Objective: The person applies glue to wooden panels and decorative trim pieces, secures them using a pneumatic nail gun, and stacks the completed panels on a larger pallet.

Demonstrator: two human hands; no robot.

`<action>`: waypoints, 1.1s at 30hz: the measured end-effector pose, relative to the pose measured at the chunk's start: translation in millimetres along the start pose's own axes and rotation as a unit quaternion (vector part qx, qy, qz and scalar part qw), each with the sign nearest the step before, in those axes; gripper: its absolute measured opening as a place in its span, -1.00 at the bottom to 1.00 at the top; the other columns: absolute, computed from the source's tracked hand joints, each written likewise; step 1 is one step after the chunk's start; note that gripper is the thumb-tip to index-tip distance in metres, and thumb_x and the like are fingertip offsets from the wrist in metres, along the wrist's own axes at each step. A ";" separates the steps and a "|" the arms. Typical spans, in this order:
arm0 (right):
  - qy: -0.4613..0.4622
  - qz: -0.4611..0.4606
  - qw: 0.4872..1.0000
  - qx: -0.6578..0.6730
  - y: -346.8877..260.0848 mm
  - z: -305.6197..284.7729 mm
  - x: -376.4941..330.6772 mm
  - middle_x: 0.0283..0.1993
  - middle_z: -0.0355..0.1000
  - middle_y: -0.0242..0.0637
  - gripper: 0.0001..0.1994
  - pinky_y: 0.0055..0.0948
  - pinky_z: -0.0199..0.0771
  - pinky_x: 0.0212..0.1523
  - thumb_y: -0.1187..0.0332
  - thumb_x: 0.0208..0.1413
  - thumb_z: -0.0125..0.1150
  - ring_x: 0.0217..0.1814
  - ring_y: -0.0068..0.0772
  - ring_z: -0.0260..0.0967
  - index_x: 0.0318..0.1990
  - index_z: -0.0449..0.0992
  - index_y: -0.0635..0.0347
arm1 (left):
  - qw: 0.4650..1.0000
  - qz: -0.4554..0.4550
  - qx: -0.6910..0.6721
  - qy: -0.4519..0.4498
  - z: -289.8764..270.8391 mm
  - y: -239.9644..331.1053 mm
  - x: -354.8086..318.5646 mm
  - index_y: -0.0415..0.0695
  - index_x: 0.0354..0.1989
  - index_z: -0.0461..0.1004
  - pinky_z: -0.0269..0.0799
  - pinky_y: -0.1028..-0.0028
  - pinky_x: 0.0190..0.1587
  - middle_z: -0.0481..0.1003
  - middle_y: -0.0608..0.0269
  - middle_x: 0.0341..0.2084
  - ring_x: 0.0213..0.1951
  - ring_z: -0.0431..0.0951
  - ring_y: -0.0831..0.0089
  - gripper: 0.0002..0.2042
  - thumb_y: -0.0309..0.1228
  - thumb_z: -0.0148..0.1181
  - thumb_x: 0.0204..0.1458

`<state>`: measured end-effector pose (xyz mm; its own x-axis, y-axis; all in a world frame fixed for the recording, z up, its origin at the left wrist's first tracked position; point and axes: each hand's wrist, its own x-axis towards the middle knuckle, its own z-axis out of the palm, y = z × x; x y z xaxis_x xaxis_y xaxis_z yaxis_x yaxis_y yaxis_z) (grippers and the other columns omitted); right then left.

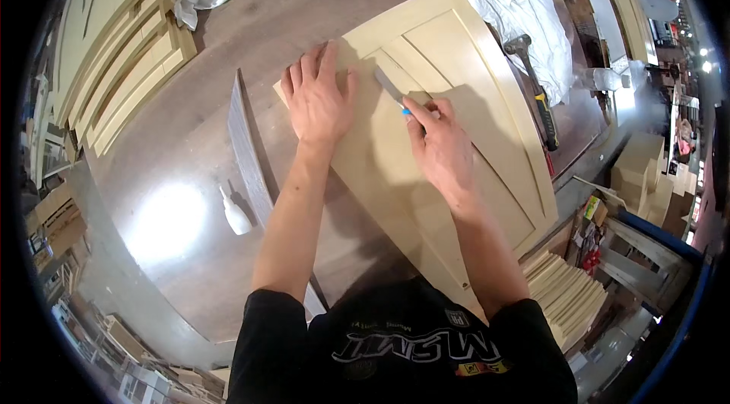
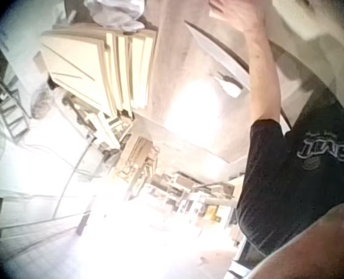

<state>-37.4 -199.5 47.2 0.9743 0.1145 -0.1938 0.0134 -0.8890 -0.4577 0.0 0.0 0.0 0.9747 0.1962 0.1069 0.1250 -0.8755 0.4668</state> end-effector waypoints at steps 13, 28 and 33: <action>0.053 -0.026 0.998 0.031 6.8 1.8 11.4 0.00 0.43 -0.04 -0.72 -0.09 0.54 -0.18 0.24 0.31 0.15 -0.16 0.04 0.53 0.11 0.60 -0.03 | 0.999 0.021 -0.008 0.033 1.6 -1.6 1.2 -0.02 0.30 0.41 0.03 0.07 0.42 0.38 0.16 0.23 0.28 0.31 0.12 -0.50 -0.14 0.14 0.19; 0.063 -0.048 0.996 0.046 11.7 -2.9 22.7 -0.07 0.46 -0.04 -0.75 -0.09 0.54 -0.17 0.25 0.28 0.18 -0.16 0.04 0.52 0.06 0.63 -0.06 | 0.999 0.026 -0.012 0.041 4.4 -2.0 0.2 -0.03 0.30 0.41 0.06 0.07 0.40 0.39 0.14 0.21 0.26 0.31 0.09 -0.48 -0.15 0.16 0.17; 0.070 -0.034 0.995 0.055 7.9 1.5 12.0 -0.08 0.47 -0.04 -0.74 -0.10 0.54 -0.17 0.24 0.29 0.18 -0.14 0.02 0.52 0.08 0.63 -0.05 | 0.999 0.018 -0.014 0.029 2.8 -0.9 -0.7 -0.05 0.30 0.40 0.05 0.07 0.41 0.38 0.14 0.22 0.27 0.31 0.09 -0.47 -0.14 0.15 0.18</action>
<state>-25.9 -204.5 39.9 0.9938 0.1033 -0.0400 0.0635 -0.8268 -0.5588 -0.3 -0.6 -2.9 0.9661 0.1907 0.1741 0.0841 -0.8698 0.4862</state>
